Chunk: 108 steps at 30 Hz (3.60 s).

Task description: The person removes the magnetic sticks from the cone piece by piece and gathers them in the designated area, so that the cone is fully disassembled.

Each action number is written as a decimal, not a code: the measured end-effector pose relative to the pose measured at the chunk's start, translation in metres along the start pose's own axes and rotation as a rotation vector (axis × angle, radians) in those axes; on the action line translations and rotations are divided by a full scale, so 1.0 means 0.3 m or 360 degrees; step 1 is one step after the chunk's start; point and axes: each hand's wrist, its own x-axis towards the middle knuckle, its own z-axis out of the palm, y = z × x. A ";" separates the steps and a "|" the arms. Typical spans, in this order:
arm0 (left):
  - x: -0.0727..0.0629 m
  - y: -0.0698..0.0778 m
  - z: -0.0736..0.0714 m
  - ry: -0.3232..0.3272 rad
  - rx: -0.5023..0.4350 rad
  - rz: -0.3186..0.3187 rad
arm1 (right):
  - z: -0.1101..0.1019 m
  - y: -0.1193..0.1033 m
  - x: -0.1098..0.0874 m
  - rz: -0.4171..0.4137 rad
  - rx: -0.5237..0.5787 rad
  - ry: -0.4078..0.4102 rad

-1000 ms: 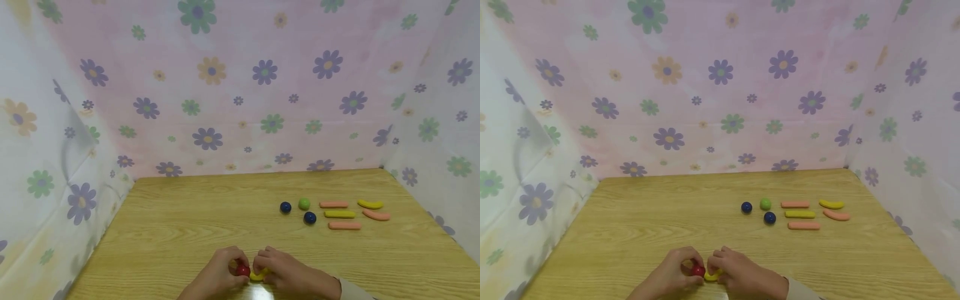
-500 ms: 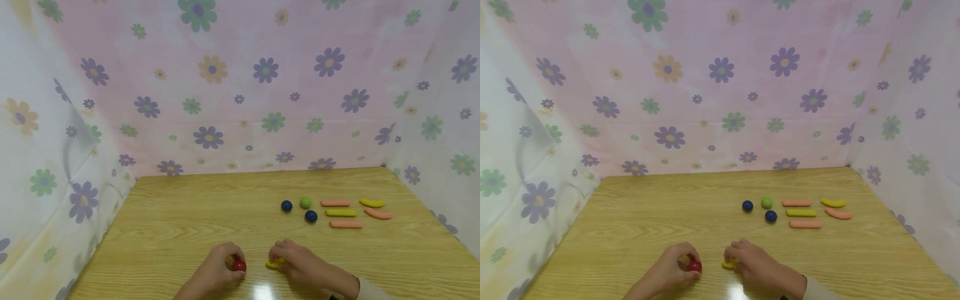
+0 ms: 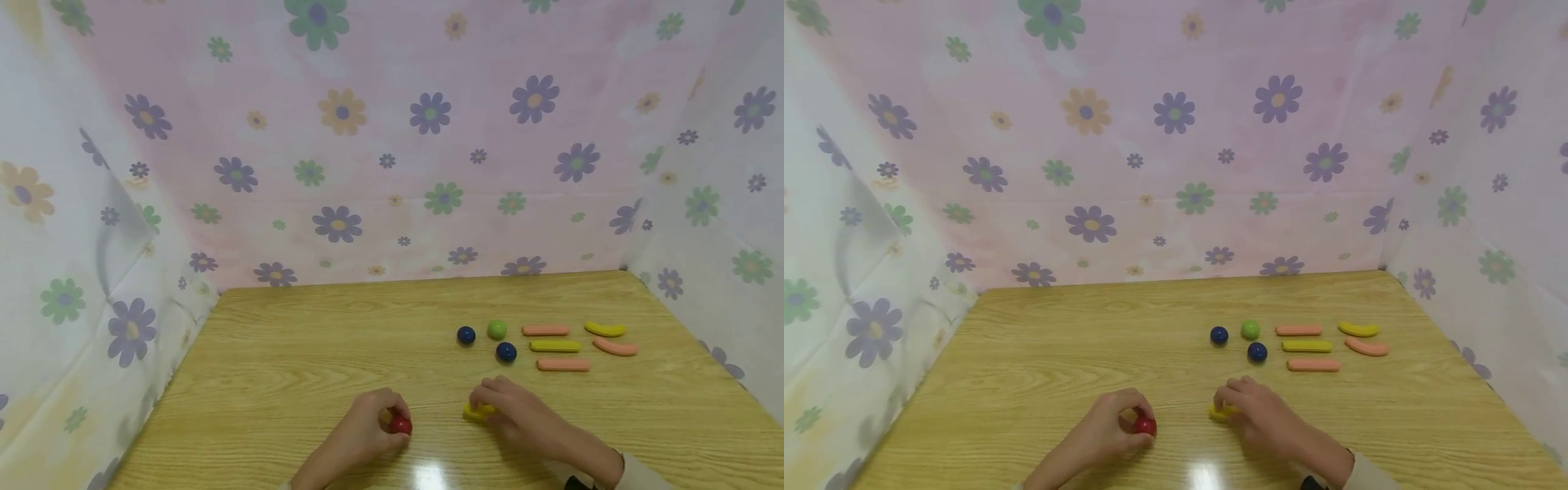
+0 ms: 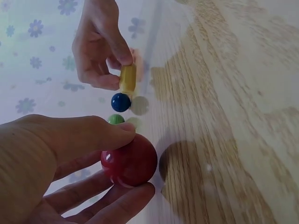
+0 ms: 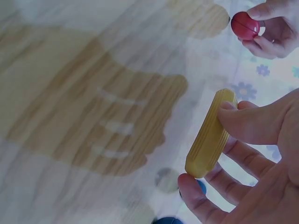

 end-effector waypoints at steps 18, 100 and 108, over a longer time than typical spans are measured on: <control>0.142 0.009 0.066 0.0044 -0.0139 0.0009 | -0.126 0.107 -0.108 0.0046 -0.0018 0.0146; 0.450 0.024 0.248 0.0406 -0.0056 -0.0083 | -0.354 0.520 -0.410 0.0823 -0.0194 -0.0039; 0.449 0.021 0.243 0.0352 -0.0018 -0.0088 | -0.354 0.518 -0.406 0.0819 -0.0204 -0.0041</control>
